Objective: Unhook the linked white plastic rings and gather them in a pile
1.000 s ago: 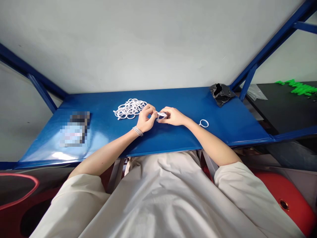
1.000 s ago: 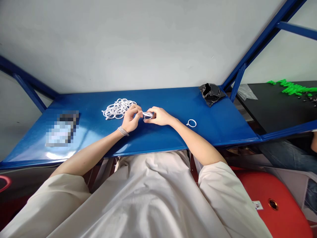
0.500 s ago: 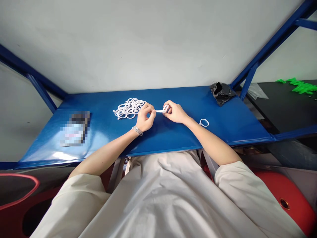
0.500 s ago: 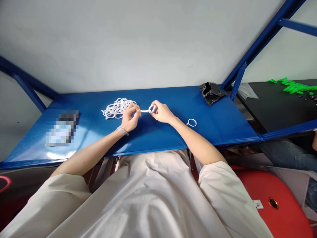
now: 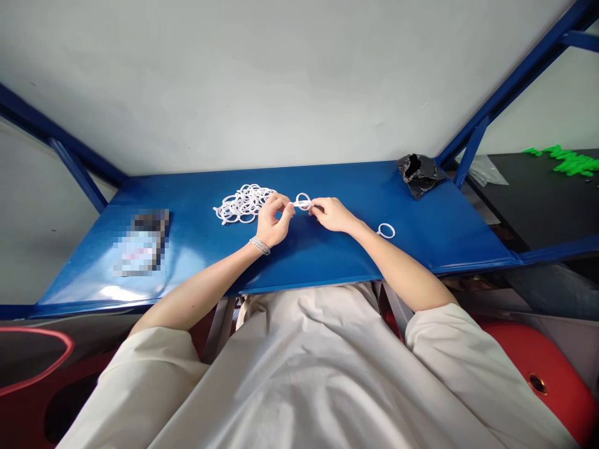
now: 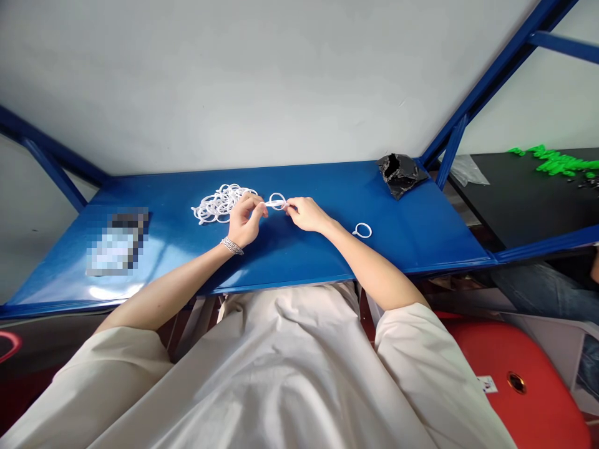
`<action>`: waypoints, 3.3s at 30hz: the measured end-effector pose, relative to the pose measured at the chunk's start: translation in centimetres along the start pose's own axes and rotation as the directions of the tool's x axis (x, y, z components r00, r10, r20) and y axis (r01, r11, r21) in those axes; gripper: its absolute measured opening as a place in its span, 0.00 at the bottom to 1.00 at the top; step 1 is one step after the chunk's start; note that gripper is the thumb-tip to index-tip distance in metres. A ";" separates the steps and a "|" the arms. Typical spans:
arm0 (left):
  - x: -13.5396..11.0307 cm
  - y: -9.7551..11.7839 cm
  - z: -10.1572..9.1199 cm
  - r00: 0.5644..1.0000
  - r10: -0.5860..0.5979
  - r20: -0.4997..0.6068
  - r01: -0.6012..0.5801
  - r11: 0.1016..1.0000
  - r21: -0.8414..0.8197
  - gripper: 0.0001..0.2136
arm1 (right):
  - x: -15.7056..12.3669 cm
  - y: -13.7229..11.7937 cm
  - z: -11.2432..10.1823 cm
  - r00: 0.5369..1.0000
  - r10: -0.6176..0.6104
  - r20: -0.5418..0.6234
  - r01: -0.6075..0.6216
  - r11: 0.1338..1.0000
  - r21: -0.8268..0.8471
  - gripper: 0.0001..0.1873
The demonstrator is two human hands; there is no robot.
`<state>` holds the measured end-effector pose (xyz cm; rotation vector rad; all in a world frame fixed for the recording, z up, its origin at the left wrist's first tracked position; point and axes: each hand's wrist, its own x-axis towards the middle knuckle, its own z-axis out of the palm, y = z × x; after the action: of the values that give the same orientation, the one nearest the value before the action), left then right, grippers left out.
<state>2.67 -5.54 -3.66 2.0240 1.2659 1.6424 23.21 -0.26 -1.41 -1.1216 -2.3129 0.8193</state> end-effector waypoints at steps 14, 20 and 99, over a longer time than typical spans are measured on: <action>0.0 -0.3 0.2 0.994 -0.105 -0.031 0.106 0.994 0.040 0.17 | -0.1 0.9 -1.9 0.996 -0.072 -0.060 0.084 0.971 0.223 0.17; -0.2 -0.7 0.3 0.990 -0.137 0.025 0.138 0.990 -0.025 0.18 | 0.3 1.6 -1.1 0.986 -0.017 -0.163 0.085 0.904 0.420 0.21; 0.8 -1.1 0.5 0.859 -0.493 0.138 0.494 0.728 -0.475 0.26 | 0.2 0.7 -1.4 0.974 0.128 -0.187 -0.024 0.880 0.474 0.31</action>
<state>2.66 -4.15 -4.02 1.2386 1.1002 1.4917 24.27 0.66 -0.83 -1.0237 -1.7677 1.1517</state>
